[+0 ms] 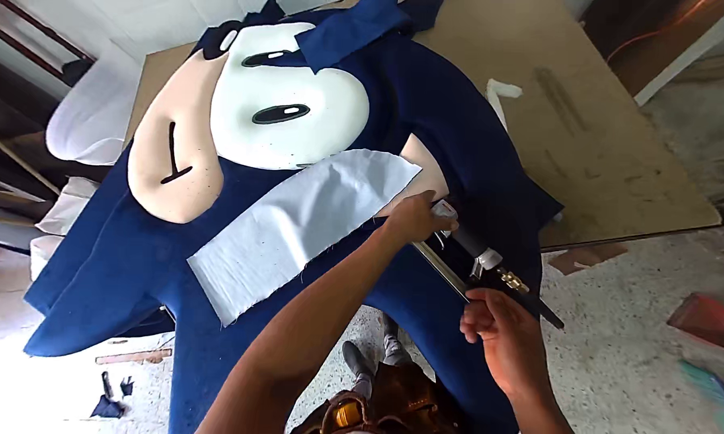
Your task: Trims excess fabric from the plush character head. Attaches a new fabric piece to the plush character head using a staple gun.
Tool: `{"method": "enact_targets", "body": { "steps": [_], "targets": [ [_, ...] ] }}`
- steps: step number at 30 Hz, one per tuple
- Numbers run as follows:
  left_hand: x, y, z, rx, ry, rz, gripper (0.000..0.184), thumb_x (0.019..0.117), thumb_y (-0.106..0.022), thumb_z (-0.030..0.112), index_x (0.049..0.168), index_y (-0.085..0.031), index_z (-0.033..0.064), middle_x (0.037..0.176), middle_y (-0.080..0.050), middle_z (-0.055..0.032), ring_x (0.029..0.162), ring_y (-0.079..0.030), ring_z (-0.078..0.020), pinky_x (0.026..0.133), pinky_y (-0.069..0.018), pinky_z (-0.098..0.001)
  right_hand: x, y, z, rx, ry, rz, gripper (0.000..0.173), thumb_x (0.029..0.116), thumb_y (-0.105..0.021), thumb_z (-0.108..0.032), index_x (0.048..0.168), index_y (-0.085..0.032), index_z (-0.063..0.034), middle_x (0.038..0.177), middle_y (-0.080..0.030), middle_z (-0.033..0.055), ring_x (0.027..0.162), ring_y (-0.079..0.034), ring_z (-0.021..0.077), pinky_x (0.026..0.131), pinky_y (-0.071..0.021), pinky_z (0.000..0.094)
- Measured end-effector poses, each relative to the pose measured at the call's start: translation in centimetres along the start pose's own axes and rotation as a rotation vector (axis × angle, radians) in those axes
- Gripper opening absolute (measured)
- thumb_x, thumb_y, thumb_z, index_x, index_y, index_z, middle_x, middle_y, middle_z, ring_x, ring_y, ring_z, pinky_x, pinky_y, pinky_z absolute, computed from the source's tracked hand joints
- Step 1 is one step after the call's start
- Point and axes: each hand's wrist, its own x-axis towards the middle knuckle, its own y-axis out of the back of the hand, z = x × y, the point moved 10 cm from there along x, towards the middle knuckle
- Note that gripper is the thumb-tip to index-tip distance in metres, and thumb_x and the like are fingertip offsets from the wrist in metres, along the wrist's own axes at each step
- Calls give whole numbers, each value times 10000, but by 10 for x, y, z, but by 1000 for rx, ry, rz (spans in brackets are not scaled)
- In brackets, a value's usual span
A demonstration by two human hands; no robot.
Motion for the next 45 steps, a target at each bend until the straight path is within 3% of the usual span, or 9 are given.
{"method": "enact_targets", "body": {
  "steps": [7,11,15,17,22,29,34,39,45],
  "targets": [
    [21,-36,29,-331,12,-314,486,771,-901,211,1134,-673,-19,994,-726,-154,896,-714,-234,846,-599,-459,10,-21,29,325,-130,-16,794,1048,-124,-659,1257,-654,-105,964,-743,125,772,-736,218,643,-623,356],
    [-53,2,127,-53,-487,-155,628,750,-902,211,1299,-655,36,1150,-676,-80,1059,-657,-154,941,-571,-339,-6,-25,12,389,-83,-64,1059,881,23,-860,1252,-674,-154,992,-752,112,844,-735,229,690,-619,374],
    [-173,8,192,127,-1173,-16,341,884,-740,145,1222,-746,99,1176,-667,-142,1155,-586,-269,1005,-490,-382,-40,-14,-19,649,69,179,763,992,-191,-764,1366,-523,-187,1257,-636,127,1121,-653,325,864,-573,588],
    [-224,6,179,158,-1273,53,254,990,-624,100,1195,-769,140,1158,-691,-137,1142,-603,-283,945,-495,-408,-53,-2,-40,589,295,199,396,1073,-396,-456,1168,-645,-163,1117,-675,50,1061,-656,216,906,-565,484],
    [-260,21,48,270,-957,158,212,1005,-635,169,1158,-767,105,1254,-693,-117,1282,-584,-280,1118,-452,-492,-48,23,-10,129,424,-1,332,877,-708,-45,1180,-573,-57,1205,-651,101,1164,-632,272,1008,-550,474],
    [-291,71,-168,312,-286,528,345,977,-670,350,1232,-724,124,1331,-660,-79,1308,-567,-233,1132,-444,-429,-92,41,-2,-260,576,55,311,790,-686,50,1066,-570,-33,1265,-641,119,1179,-632,279,966,-570,490],
    [-261,72,-198,363,-99,605,526,900,-678,592,1297,-700,249,1355,-633,-39,1267,-558,-286,1056,-441,-558,-96,16,-10,-596,578,46,492,780,-733,-10,1250,-590,-21,1260,-671,82,1192,-638,206,994,-566,426],
    [-208,67,-132,475,-198,622,633,824,-736,612,1339,-670,250,1404,-594,-40,1273,-543,-298,1032,-438,-562,-107,25,1,-460,612,317,395,904,-756,-152,1233,-574,-31,1120,-703,61,1063,-689,196,943,-593,432],
    [-114,59,-135,591,-49,361,321,1011,-554,384,1081,-763,152,1173,-714,-93,1173,-646,-329,1005,-501,-587,-91,36,-7,-479,568,343,342,932,-758,-214,1186,-611,-38,1067,-721,46,1013,-709,160,932,-599,393]
  ]
}}
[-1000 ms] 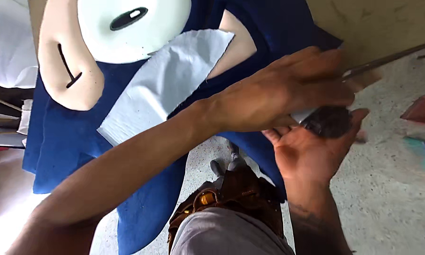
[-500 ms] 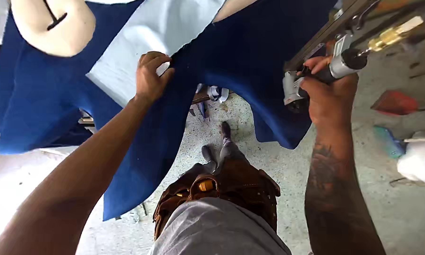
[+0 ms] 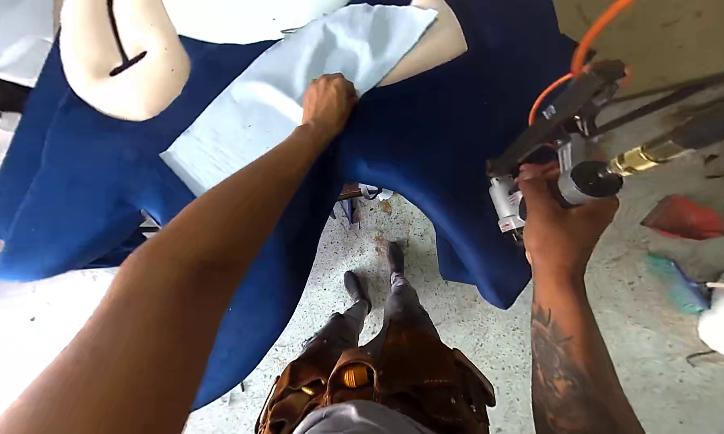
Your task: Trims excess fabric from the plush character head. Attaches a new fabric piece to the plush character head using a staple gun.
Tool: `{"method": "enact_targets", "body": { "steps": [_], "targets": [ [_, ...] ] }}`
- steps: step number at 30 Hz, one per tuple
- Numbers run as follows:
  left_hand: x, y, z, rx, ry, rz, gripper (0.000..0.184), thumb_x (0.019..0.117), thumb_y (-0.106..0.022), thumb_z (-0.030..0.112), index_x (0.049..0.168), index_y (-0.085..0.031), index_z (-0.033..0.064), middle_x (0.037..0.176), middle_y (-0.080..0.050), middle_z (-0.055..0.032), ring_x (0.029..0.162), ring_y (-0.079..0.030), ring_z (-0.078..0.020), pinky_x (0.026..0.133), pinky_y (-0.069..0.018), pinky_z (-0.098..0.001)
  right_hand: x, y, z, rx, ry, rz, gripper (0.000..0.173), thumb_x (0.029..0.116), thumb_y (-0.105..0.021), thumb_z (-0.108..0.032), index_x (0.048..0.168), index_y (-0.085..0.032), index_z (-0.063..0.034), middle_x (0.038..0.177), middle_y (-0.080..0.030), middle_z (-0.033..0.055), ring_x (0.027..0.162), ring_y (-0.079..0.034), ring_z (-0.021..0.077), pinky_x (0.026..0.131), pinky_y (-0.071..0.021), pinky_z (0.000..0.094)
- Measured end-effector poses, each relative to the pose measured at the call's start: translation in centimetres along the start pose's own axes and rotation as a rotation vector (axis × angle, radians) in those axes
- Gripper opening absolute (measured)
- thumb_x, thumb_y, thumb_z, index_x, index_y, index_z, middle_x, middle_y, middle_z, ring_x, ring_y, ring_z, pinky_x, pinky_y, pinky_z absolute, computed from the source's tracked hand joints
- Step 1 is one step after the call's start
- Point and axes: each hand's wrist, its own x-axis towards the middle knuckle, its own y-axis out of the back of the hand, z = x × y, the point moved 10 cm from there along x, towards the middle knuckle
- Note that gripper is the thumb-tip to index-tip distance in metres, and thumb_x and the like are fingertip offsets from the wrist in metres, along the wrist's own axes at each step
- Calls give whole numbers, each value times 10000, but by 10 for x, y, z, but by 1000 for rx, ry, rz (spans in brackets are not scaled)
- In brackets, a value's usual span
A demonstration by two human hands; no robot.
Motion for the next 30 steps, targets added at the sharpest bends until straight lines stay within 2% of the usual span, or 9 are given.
{"method": "enact_targets", "body": {
  "steps": [3,6,15,17,18,21,24,26,30],
  "targets": [
    [15,0,3,54,-45,-52,320,999,-544,359,1073,-736,114,1124,-713,-134,1080,-686,-358,908,-538,-624,10,0,6,40,-3,-24,268,917,-752,-177,1114,-628,-44,1031,-727,56,982,-719,180,889,-614,398],
    [22,5,6,35,-85,-85,342,996,-542,361,1091,-726,89,1082,-719,-144,1046,-694,-343,913,-533,-612,14,5,16,84,-67,-24,255,925,-746,-159,1124,-617,-64,1039,-723,46,989,-721,191,886,-623,409],
    [46,13,128,-246,-233,-57,248,975,-594,338,982,-729,130,898,-717,-5,800,-680,-101,774,-576,-349,35,5,29,134,-138,-150,266,931,-734,-204,1141,-617,-89,1027,-727,20,962,-733,190,874,-639,411],
    [45,12,136,-341,-247,-113,256,993,-608,342,1068,-728,128,971,-733,11,861,-703,-65,816,-599,-310,41,4,26,140,-119,-171,245,928,-733,-185,1121,-622,-84,1021,-733,34,957,-736,206,869,-639,421],
    [38,17,134,-384,-265,-145,314,1010,-606,339,1203,-700,110,1109,-731,2,978,-711,-63,895,-606,-295,43,3,25,131,-105,-183,236,929,-731,-188,1111,-622,-84,1021,-733,36,962,-737,209,876,-637,425],
    [-9,54,76,-339,-192,-26,498,1026,-591,371,1435,-568,88,1423,-615,-51,1307,-590,-131,1121,-500,-364,44,2,24,136,-72,-199,225,933,-733,-175,1100,-614,-82,1040,-737,45,971,-734,216,881,-633,425],
    [-88,35,-26,-114,61,12,776,987,-466,682,1599,-377,213,1682,-292,-97,1572,-210,-303,1252,-190,-620,41,1,18,151,-42,-186,211,927,-731,-151,1071,-596,-76,1051,-738,66,997,-736,251,908,-627,460],
    [-144,6,-80,36,212,-33,885,940,-304,824,1657,-204,314,1740,-96,-58,1601,-36,-330,1233,-68,-695,37,-6,12,156,-17,-183,219,920,-741,-137,1069,-598,-62,1048,-736,83,1010,-731,278,925,-617,497],
    [-208,0,-115,76,303,13,902,935,-262,834,1660,-192,302,1742,-84,-54,1602,-30,-320,1238,-50,-685,27,-17,2,95,16,-169,248,925,-745,-151,1104,-603,-53,1038,-738,74,1001,-734,265,937,-609,501]
  ]
}}
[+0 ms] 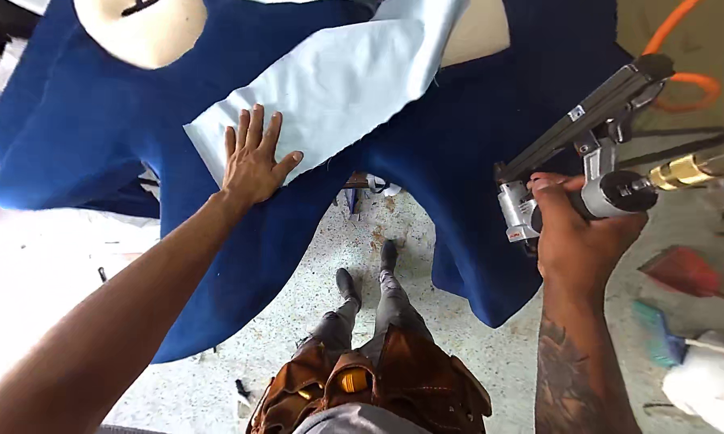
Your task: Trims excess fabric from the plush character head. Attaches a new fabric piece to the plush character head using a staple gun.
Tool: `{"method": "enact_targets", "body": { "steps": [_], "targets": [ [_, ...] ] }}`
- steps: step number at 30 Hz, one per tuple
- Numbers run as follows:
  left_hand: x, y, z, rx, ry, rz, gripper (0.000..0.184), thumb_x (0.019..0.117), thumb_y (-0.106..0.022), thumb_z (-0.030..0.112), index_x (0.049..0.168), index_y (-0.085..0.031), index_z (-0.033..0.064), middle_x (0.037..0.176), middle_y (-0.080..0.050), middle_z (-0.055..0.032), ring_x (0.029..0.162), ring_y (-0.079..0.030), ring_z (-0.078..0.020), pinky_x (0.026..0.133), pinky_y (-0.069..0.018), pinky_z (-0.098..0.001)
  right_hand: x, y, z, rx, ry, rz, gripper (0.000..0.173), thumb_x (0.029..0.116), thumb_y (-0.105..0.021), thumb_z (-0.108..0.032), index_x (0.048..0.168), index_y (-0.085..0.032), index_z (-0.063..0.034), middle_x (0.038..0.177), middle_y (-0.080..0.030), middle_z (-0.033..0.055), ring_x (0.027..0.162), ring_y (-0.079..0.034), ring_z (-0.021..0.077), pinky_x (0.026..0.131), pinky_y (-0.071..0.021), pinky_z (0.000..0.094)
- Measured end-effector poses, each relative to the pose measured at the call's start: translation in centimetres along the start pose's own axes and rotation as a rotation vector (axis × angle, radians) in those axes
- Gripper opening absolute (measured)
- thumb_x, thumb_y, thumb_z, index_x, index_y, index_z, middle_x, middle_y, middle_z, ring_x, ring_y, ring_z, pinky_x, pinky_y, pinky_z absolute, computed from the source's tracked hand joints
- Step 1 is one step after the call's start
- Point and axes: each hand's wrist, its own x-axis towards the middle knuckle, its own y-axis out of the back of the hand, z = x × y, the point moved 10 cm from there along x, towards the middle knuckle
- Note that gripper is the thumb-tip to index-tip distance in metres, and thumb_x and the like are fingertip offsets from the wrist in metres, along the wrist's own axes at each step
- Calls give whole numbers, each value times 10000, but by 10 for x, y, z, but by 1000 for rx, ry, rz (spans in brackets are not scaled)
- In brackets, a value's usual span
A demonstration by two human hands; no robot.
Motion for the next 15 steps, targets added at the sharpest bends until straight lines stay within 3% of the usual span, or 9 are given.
{"method": "enact_targets", "body": {
  "steps": [3,5,8,11,13,15],
  "targets": [
    [-20,3,-13,-20,-20,-1,929,914,-241,861,1660,-191,310,1743,-77,-59,1601,-25,-328,1228,-45,-701,-13,-12,-10,-46,28,-2,328,926,-763,-166,1174,-593,-34,1066,-738,65,999,-725,214,914,-607,447],
    [-23,12,-13,-33,-8,-1,959,876,-256,899,1648,-236,330,1736,-123,-64,1595,-54,-363,1202,-56,-748,-21,-16,-18,-151,-5,-22,442,945,-752,-279,1279,-571,-55,1101,-719,31,990,-711,153,892,-610,396],
    [-16,42,7,-110,38,89,909,852,-383,887,1517,-512,281,1688,-277,-115,1569,-155,-416,1190,-104,-764,-12,-16,-29,-155,38,35,342,913,-779,-283,1148,-676,-57,1022,-745,40,912,-728,155,831,-627,389],
    [-6,67,70,-242,-92,236,573,917,-594,656,1292,-693,234,1580,-461,-78,1515,-327,-327,1226,-250,-622,-10,-17,-28,-100,71,82,288,904,-773,-208,1093,-684,-10,986,-752,65,913,-737,176,852,-629,385],
    [21,67,122,-337,-202,313,386,911,-680,535,1139,-750,232,1399,-603,-37,1361,-501,-262,1128,-413,-528,-7,-20,-26,-56,93,92,269,903,-757,-160,1083,-660,14,982,-749,91,926,-736,210,857,-626,407],
    [59,57,170,-392,-240,316,394,887,-715,545,1107,-752,220,1234,-660,-35,1197,-590,-253,983,-502,-502,-1,-28,-26,-47,113,64,259,909,-736,-142,1084,-644,24,987,-745,103,943,-733,227,870,-620,418]
  ]
}}
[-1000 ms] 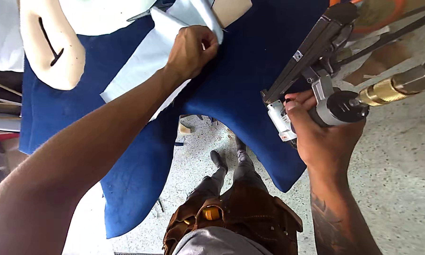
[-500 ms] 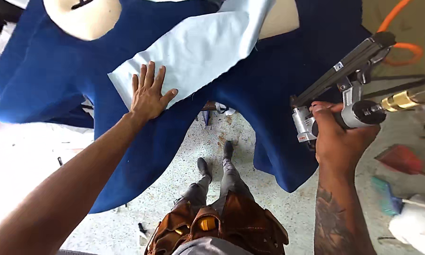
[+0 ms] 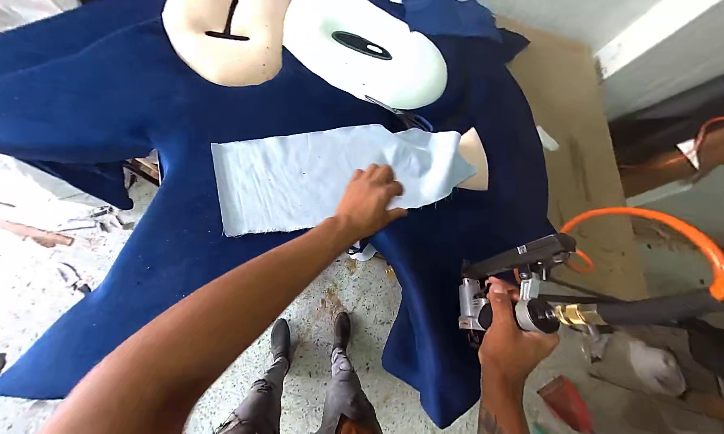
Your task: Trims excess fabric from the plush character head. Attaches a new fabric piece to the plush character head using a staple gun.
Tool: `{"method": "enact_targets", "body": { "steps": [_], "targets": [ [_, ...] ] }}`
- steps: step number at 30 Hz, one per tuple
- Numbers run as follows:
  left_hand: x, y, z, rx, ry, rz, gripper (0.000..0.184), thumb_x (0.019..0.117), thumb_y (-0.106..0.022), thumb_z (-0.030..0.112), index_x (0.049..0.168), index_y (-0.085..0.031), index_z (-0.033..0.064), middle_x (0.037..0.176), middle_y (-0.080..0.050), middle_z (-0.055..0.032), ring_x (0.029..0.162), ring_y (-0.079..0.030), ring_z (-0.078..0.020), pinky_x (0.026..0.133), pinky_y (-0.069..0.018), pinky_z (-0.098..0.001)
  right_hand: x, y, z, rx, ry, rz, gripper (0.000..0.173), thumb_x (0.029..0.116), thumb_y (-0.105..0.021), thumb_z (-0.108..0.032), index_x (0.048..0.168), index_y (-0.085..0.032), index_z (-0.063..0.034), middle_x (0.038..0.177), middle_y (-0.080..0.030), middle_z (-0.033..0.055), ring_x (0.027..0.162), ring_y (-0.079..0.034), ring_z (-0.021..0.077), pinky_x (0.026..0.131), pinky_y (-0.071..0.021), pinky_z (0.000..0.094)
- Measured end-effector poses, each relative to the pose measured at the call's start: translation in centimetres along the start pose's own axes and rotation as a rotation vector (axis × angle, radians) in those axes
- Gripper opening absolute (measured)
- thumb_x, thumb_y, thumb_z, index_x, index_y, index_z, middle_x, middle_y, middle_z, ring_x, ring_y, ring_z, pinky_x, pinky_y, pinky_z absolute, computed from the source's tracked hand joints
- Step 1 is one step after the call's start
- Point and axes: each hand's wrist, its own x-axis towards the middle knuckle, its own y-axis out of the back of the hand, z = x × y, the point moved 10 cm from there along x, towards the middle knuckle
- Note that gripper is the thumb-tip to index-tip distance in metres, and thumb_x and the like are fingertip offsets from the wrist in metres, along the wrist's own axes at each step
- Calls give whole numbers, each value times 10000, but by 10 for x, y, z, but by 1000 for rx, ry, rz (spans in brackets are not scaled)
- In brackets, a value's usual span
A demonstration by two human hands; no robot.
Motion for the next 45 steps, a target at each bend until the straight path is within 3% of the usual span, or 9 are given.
{"method": "enact_targets", "body": {
  "steps": [7,14,17,21,23,25,28,35,45],
  "targets": [
    [96,-117,44,70,60,-306,273,1006,-554,298,1059,-737,103,1103,-714,-111,1046,-691,-325,849,-570,-561,8,-1,6,-77,-123,-14,158,915,-721,-100,1030,-661,-9,997,-754,71,925,-734,169,818,-620,344],
    [98,-127,93,-8,-184,-494,250,995,-564,304,1009,-733,121,1015,-717,-81,994,-696,-272,842,-568,-536,8,5,23,57,-137,-115,234,921,-738,-125,1108,-632,-33,1067,-744,81,1008,-731,239,892,-625,420],
    [81,-114,108,-239,-279,-620,213,995,-616,306,976,-766,156,832,-717,13,765,-674,-113,719,-563,-380,7,4,25,125,-94,-184,210,939,-732,-127,1097,-624,-43,1075,-728,96,1039,-722,300,927,-621,486],
    [63,-52,80,-435,-308,-504,275,1035,-574,247,1230,-730,130,1128,-741,4,1051,-676,-58,977,-543,-303,5,0,24,142,-36,-234,120,957,-706,-129,1022,-626,-67,1089,-718,98,1049,-713,323,936,-612,516],
    [48,-31,31,-255,-249,-411,412,1049,-517,435,1353,-670,202,1451,-607,18,1413,-489,-108,1219,-375,-377,5,0,22,146,-14,-239,140,958,-707,-132,1043,-625,-57,1104,-715,108,1066,-706,334,947,-605,524],
    [19,-38,-23,31,-216,-402,643,1003,-391,676,1508,-523,300,1669,-336,-48,1571,-220,-282,1263,-171,-596,6,-4,20,170,11,-236,166,947,-714,-118,1058,-614,-44,1095,-709,117,1068,-702,352,951,-601,539],
    [-15,-56,-59,284,-202,-371,818,949,-234,807,1626,-296,353,1731,-147,-79,1592,-79,-367,1233,-64,-704,6,-11,17,173,44,-220,171,930,-719,-109,1042,-609,-40,1078,-709,120,1059,-701,349,947,-597,543],
    [-8,-67,-56,306,-53,-354,870,930,-150,825,1635,-277,331,1735,-123,-75,1588,-41,-403,1181,-12,-778,6,-19,15,132,54,-209,150,928,-689,-81,1025,-584,-35,1053,-705,127,1051,-702,353,921,-602,544],
    [-53,-7,-83,228,142,-312,923,910,-369,808,1651,-235,272,1736,-119,-71,1593,-48,-373,1179,-42,-784,5,-62,-32,320,84,-466,142,962,-676,-175,1050,-627,-75,1037,-712,101,1041,-698,347,965,-574,558]
  ]
}}
